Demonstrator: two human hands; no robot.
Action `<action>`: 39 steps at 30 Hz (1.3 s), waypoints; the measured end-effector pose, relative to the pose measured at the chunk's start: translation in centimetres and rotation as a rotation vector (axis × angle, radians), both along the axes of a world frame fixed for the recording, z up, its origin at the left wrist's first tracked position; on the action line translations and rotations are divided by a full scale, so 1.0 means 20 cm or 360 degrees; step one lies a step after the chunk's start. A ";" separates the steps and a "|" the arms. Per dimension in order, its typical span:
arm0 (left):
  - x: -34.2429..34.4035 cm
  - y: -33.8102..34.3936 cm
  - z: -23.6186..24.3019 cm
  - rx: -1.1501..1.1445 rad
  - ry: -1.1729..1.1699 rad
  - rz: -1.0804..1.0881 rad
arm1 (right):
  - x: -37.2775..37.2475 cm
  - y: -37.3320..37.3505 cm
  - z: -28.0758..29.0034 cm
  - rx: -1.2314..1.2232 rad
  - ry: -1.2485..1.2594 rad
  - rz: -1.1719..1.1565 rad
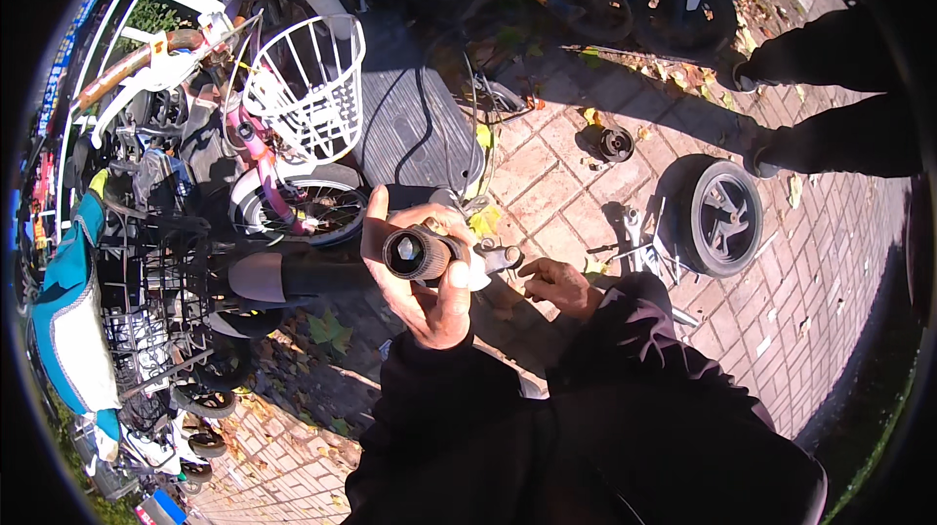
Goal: The person uses a T-handle wrench to loosen and remove a bolt from the scooter's handlebar stem. They then detach the handlebar assembly and set it aside, exposing the internal components of the stem.
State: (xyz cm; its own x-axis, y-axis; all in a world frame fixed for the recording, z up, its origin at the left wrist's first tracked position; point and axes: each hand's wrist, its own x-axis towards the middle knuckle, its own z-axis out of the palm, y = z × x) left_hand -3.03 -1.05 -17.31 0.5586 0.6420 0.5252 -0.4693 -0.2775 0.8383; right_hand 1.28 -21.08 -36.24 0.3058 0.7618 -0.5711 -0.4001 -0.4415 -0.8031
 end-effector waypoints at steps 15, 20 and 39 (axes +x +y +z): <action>-0.06 0.11 0.57 0.0372 0.1344 -0.0110 | -0.14 -0.64 0.73 -0.0884 0.0550 -0.0746; -0.04 0.09 0.68 0.0520 0.1460 -0.0203 | 0.06 -0.72 1.02 -0.1092 0.0180 -0.0579; 0.30 0.14 0.76 -0.0126 0.2535 -0.0118 | 2.10 1.22 -0.27 -0.0563 -0.0339 0.0127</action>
